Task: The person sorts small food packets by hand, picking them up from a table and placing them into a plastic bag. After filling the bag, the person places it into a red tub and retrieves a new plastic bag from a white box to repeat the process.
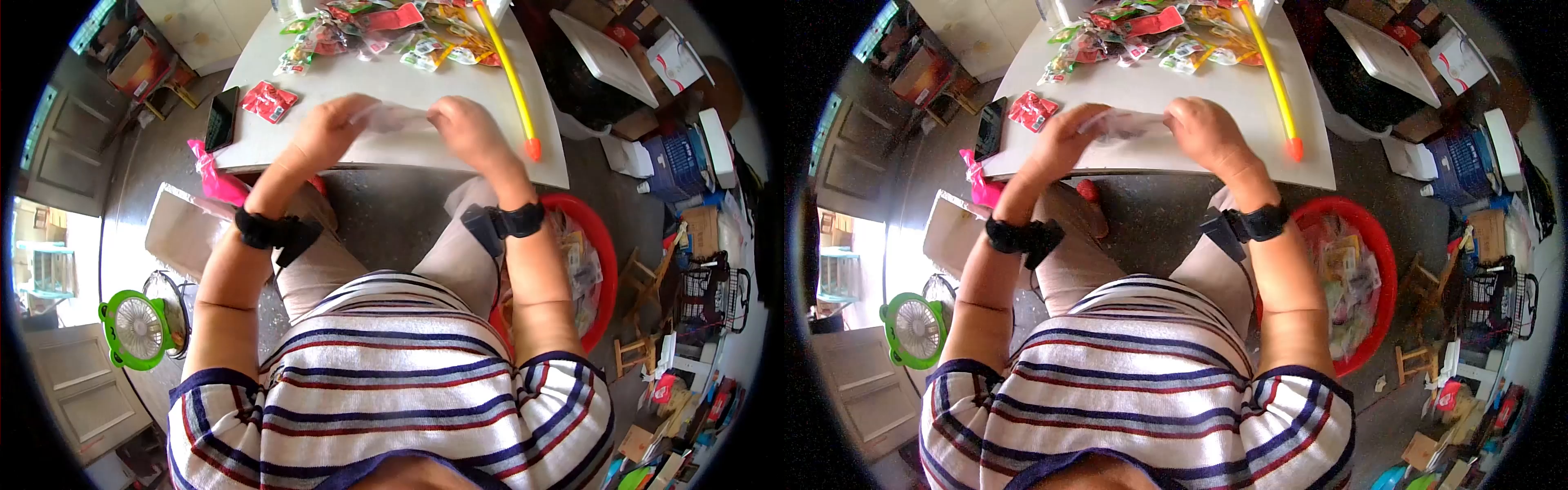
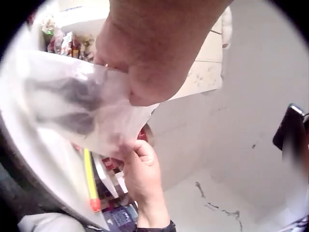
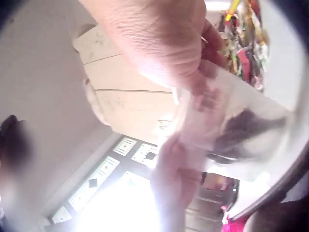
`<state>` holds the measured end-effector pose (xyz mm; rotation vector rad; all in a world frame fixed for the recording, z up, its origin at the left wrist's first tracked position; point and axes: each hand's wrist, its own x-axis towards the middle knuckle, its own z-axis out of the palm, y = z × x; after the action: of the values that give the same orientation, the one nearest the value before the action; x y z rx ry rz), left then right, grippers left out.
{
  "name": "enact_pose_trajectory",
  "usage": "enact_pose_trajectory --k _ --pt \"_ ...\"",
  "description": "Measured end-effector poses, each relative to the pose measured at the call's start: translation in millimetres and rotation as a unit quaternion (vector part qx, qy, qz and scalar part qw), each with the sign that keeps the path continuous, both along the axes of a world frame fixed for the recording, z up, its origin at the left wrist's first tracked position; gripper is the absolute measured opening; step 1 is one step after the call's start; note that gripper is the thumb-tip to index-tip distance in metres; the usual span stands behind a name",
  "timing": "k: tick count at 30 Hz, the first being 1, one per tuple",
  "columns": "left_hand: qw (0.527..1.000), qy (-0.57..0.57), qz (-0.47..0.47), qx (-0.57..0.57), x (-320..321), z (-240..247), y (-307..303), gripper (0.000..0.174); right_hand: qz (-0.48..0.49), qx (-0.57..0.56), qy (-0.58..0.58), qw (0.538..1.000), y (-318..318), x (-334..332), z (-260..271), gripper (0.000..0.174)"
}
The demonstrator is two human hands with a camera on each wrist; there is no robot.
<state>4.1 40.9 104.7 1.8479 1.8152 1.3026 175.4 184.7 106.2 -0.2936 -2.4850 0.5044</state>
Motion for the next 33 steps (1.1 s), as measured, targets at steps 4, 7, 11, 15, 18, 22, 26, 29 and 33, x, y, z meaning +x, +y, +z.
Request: enact_pose_trajectory --k 4,7,11,15,18,22,26,29,33 --pt "0.981 -0.17 -0.011 -0.089 13 42 -11 0.019 0.038 -0.065 -0.058 0.996 -13 23 41 0.016" --pt "0.959 -0.241 -0.023 -0.147 29 41 -20 0.018 0.121 -0.062 -0.015 0.991 -30 32 39 0.018" --pt "0.958 -0.209 -0.058 -0.189 51 29 -36 0.016 0.11 -0.088 -0.134 0.981 -56 41 34 0.015" --pt "0.96 -0.14 -0.091 -0.224 57 7 -51 0.02 0.124 -0.112 -0.09 0.982 -71 61 15 0.015" --pt "0.935 -0.233 -0.136 -0.229 50 -11 -56 0.023 0.076 -0.154 -0.151 0.973 -65 83 10 0.017" --pt "0.931 -0.246 -0.108 -0.247 29 -40 -54 0.025 0.002 -0.23 -0.08 0.97 -38 142 5 0.016" --pt "0.919 -0.267 -0.052 -0.286 -9 -109 -66 0.023 -0.139 -0.342 0.001 0.93 -3 227 -7 0.012" --pt "0.93 -0.188 0.0 -0.316 -31 -148 -78 0.022 -0.282 -0.318 0.009 0.905 11 282 -13 0.015" --pt "0.943 -0.166 0.013 -0.289 -36 -161 -86 0.023 -0.394 -0.317 0.004 0.863 21 339 -45 0.017"
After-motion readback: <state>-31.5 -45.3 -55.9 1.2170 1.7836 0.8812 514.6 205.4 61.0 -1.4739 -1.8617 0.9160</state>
